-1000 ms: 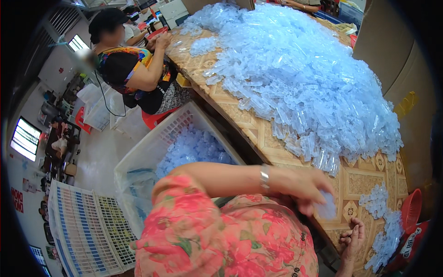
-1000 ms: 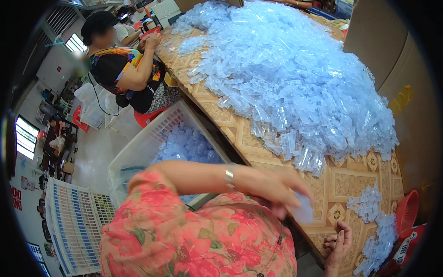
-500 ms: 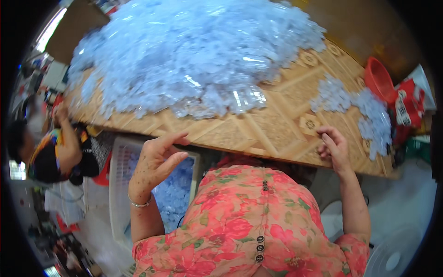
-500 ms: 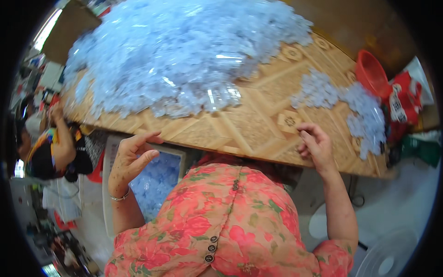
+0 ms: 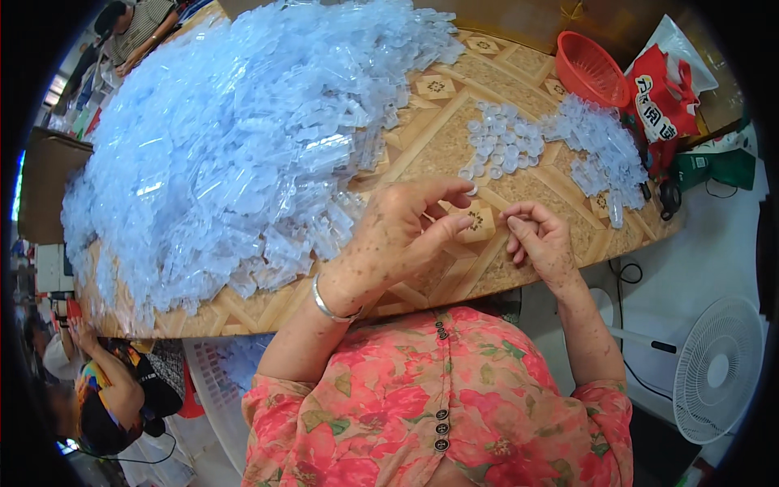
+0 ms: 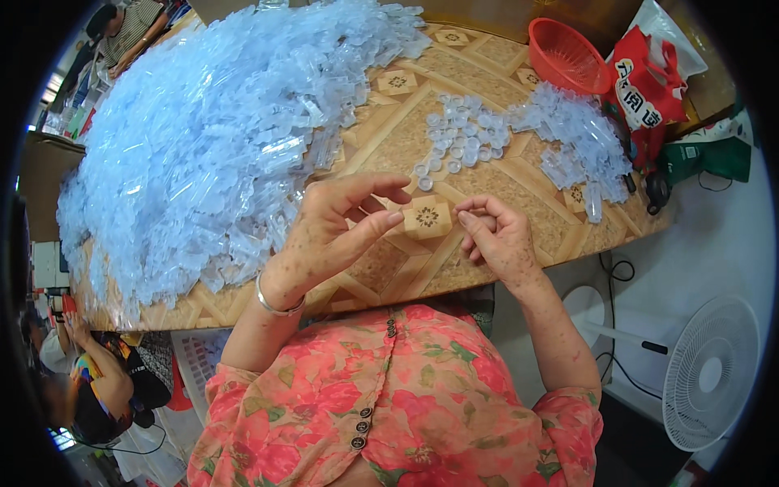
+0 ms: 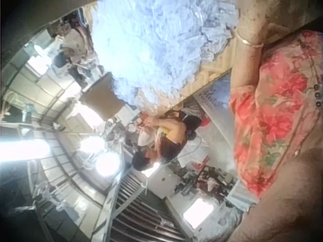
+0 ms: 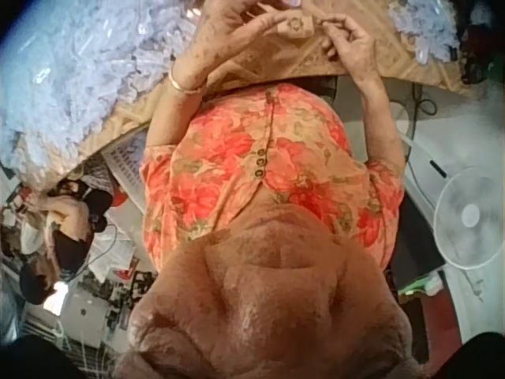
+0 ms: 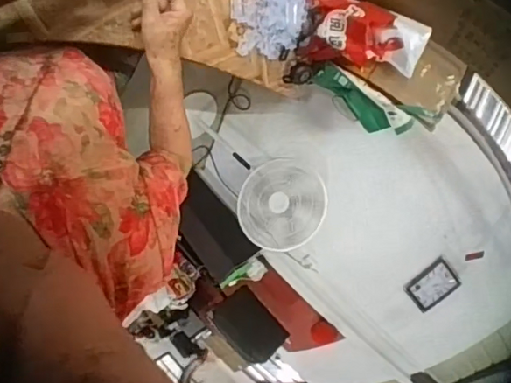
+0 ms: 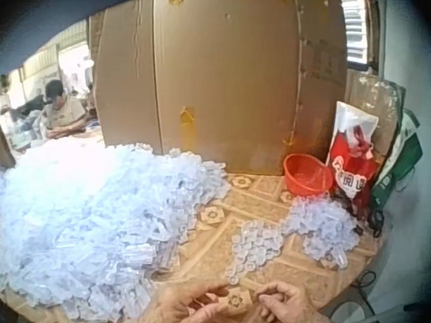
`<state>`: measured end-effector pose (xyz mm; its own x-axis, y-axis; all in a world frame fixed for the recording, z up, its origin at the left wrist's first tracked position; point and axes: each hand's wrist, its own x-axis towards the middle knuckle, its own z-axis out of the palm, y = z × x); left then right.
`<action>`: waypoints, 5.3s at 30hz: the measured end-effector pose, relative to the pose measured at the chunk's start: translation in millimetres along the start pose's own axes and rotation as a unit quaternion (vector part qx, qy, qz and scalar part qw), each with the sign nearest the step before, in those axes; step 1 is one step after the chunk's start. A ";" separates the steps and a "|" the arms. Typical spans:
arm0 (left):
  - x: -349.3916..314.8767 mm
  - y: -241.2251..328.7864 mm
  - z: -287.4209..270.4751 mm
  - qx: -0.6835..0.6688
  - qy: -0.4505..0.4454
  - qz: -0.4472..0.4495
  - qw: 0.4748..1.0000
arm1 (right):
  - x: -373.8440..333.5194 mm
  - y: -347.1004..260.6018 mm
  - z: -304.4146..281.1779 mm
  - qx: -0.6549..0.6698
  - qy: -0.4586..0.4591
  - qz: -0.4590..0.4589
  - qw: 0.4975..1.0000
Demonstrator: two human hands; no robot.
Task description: The person repeatedly picks up small translucent plastic parts from a large pile on a wooden table, snaps two pieces together, and places the assembled unit into a growing pile. The process is continuous and repetitive throughout the clip.
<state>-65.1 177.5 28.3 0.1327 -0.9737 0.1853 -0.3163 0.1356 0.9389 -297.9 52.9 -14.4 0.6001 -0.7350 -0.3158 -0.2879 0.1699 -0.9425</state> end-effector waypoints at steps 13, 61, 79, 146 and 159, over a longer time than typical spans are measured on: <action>13.2 -54.1 6.9 0.050 0.106 -0.011 0.993 | 217.4 -65.9 26.3 -0.386 0.096 -0.352 0.848; 17.5 -69.3 -4.9 -0.544 -0.036 -0.154 0.824 | 36.9 -14.5 47.6 -0.199 0.102 -0.364 0.904; 10.9 -58.3 -1.5 -0.459 -0.104 -0.231 0.851 | 35.4 -20.3 51.6 -0.170 -0.026 -0.410 0.895; 5.9 -61.0 -4.1 -0.421 -0.004 -0.214 0.881 | -14.7 -131.1 211.1 -0.170 -0.694 -0.432 0.551; 8.4 -52.5 -6.0 -0.420 -0.014 -0.226 0.879 | 132.4 -204.1 77.5 -0.440 -0.090 -0.339 0.826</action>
<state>-41.6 163.3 -17.7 0.0407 -0.9655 -0.2572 0.5693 -0.1891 0.8001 -101.9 -28.2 127.6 0.9249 -0.3417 0.1667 -0.2233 -0.8431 -0.4892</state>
